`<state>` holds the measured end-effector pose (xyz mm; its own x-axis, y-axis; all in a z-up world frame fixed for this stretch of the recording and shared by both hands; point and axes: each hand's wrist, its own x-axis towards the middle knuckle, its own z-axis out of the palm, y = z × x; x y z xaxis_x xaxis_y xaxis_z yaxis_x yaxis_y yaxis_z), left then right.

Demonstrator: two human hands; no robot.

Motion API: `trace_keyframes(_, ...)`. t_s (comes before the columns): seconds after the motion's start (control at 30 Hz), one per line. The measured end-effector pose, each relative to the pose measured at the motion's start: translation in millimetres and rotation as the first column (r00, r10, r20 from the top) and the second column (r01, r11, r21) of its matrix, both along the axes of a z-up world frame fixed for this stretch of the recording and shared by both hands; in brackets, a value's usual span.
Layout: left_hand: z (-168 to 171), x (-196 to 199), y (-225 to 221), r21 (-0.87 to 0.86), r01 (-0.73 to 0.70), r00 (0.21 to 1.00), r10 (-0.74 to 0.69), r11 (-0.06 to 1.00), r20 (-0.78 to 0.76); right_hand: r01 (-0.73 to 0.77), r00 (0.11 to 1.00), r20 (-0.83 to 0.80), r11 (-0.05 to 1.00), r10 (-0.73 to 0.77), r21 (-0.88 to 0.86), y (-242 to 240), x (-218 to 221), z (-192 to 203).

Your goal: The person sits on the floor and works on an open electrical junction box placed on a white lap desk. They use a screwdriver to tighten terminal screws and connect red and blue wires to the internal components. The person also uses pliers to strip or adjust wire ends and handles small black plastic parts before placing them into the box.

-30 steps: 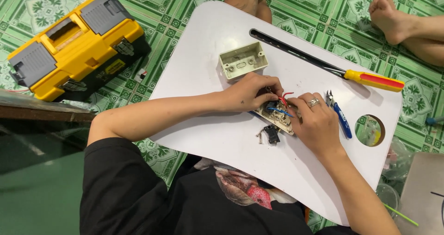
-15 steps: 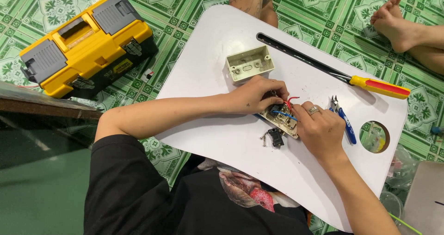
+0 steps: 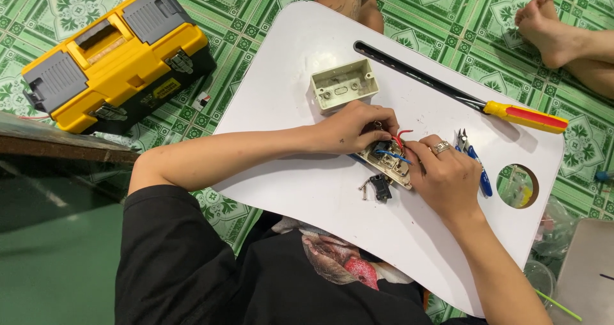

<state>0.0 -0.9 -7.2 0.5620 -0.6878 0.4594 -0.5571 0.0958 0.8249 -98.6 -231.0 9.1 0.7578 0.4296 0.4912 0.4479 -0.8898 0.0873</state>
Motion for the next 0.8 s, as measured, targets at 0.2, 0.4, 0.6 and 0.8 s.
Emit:
trace_keyframes(0.2, 1.4, 1.4, 1.1, 0.027, 0.016, 1.000, -0.017, 1.000, 0.022, 0.011, 0.999, -0.050, 0.999, -0.009, 0.033, -5.3, -2.1, 6.2)
trace_keyframes(0.4, 4.2, 3.1, 0.2, 0.062, 0.015, 1.000, -0.015, 0.998, -0.003, 0.014, 0.995, -0.104, 0.996, -0.006, 0.083, -0.3, -1.3, 15.7)
trace_keyframes(0.6, 4.7, 2.8, 0.6, 0.072, 0.013, 1.000, -0.013, 0.997, -0.004, 0.013, 0.990, -0.143, 0.990, 0.006, 0.137, 3.6, -1.9, 18.3)
trace_keyframes(0.8, 3.6, 2.2, 0.6, 0.075, 0.010, 1.000, -0.009, 0.997, -0.015, 0.008, 0.989, -0.149, 0.992, 0.011, 0.128, 3.4, -1.8, 16.1)
